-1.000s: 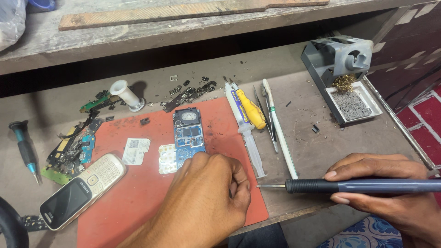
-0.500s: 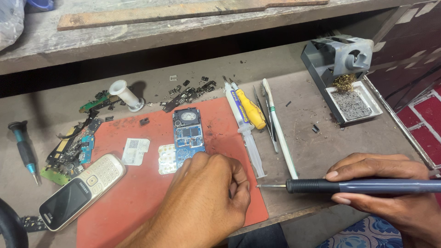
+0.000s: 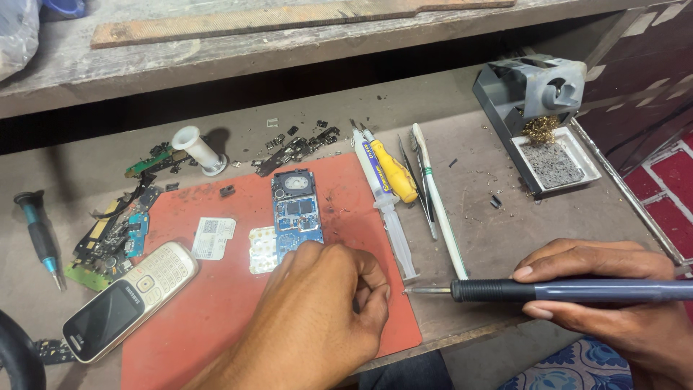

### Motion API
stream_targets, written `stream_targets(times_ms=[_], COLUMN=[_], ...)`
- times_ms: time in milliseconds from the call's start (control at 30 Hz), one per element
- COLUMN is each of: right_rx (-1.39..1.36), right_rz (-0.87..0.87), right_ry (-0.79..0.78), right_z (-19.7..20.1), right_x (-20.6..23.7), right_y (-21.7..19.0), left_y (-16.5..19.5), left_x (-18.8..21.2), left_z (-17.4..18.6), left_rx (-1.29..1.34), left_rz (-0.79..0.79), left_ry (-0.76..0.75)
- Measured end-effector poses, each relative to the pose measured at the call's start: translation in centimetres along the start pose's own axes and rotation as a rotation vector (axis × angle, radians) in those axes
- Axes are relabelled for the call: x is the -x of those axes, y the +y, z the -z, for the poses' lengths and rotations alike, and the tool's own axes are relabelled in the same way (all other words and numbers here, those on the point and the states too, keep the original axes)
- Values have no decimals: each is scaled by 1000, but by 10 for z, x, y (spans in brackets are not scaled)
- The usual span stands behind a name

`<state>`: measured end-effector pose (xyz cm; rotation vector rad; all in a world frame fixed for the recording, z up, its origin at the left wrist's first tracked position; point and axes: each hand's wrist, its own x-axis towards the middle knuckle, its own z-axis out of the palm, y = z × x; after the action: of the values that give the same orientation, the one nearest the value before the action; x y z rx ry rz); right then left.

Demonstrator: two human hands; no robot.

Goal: The person handles a mobile phone motherboard, applying flux and soldering a small component onto the board using a soldering iron and tweezers. The person flips the board to inspect both sides during the process.

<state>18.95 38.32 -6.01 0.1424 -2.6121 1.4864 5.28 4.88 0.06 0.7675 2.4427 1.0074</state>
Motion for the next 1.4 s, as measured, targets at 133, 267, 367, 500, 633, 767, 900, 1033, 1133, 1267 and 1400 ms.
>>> stream_targets(times_ms=[133, 267, 367, 500, 633, 767, 900, 1033, 1133, 1267, 1400], right_rx=[-8, 20, 38, 44, 97, 69, 33, 42, 30, 23, 27], right_rz=[0, -10, 6, -16, -8, -1, 7, 31, 27, 29, 30], right_ry=[-12, -28, -32, -34, -51, -25, 9, -24, -21, -16, -12], right_z=[2, 4, 6, 5, 7, 4, -1, 1, 2, 0, 0], right_x=[0, -1, -1, -1, -2, -2, -2, -5, -4, -5, -5], right_y=[1, 1, 0, -1, -4, -5, -5, -4, -3, -3, -5], left_y=[-5, -9, -10, -8, -2, 2, 4, 5, 6, 7, 7], left_x=[2, 4, 5, 4, 2, 2, 2, 1, 1, 0, -1], left_z=[-1, -4, -8, -7, -4, -1, -1, 0, 2, 2, 3], left_rx=[3, 1, -6, -18, -26, -41, -38, -28, -11, -14, -18], left_rz=[30, 7, -33, 26, 12, -22, -22, -29, -36, -59, -32], left_ry=[-10, 24, 69, 1, -6, -2, 14, 4, 0, 8, -16])
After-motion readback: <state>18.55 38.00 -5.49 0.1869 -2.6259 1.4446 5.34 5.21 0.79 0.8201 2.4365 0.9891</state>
